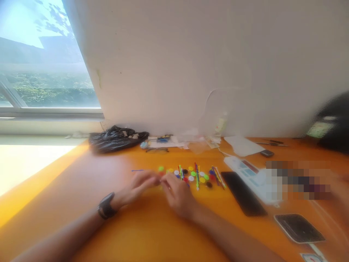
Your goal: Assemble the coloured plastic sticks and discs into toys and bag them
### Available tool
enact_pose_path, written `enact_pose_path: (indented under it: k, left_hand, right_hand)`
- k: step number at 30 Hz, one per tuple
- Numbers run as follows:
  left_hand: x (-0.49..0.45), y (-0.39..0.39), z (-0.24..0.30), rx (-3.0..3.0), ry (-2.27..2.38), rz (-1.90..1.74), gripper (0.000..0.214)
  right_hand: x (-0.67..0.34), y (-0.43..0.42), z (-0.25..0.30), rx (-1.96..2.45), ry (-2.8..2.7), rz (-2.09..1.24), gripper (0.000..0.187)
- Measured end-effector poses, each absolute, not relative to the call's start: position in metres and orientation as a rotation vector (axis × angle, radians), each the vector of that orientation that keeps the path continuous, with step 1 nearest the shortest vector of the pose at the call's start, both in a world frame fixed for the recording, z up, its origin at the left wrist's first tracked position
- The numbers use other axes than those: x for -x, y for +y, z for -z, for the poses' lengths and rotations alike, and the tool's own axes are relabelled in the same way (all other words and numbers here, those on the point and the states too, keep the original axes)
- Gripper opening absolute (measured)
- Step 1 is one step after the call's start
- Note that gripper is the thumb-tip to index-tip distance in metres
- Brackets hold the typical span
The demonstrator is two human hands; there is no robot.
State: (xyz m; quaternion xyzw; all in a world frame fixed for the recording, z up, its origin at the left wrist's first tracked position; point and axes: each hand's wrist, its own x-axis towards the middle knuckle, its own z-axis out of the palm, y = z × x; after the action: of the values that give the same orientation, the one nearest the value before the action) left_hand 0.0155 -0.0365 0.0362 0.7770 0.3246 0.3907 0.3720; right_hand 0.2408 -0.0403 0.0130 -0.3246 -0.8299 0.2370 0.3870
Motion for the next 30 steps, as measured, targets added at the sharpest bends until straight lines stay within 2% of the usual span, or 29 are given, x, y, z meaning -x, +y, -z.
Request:
enact_pose_path:
  k: [5,10,17,30]
  left_hand:
    - [-0.021,-0.036,-0.040,-1.567,0.756,-0.932,0.036]
    - [-0.019,-0.034,-0.044,-1.511,0.752,-0.894,0.040]
    - [-0.018,-0.031,-0.047,-1.402,0.689,-0.980,0.038]
    - [-0.014,-0.023,-0.033,-1.256,0.600,-1.008,0.037]
  right_hand:
    - [-0.241,-0.043,-0.015,0.804,-2.127,-0.604,0.013]
    - [-0.240,-0.043,-0.016,0.800,-2.063,-0.558,0.009]
    - [-0.240,-0.043,-0.020,0.792,-2.068,-0.510,0.028]
    - [-0.244,-0.039,-0.015,0.851,-1.973,-0.488,0.039]
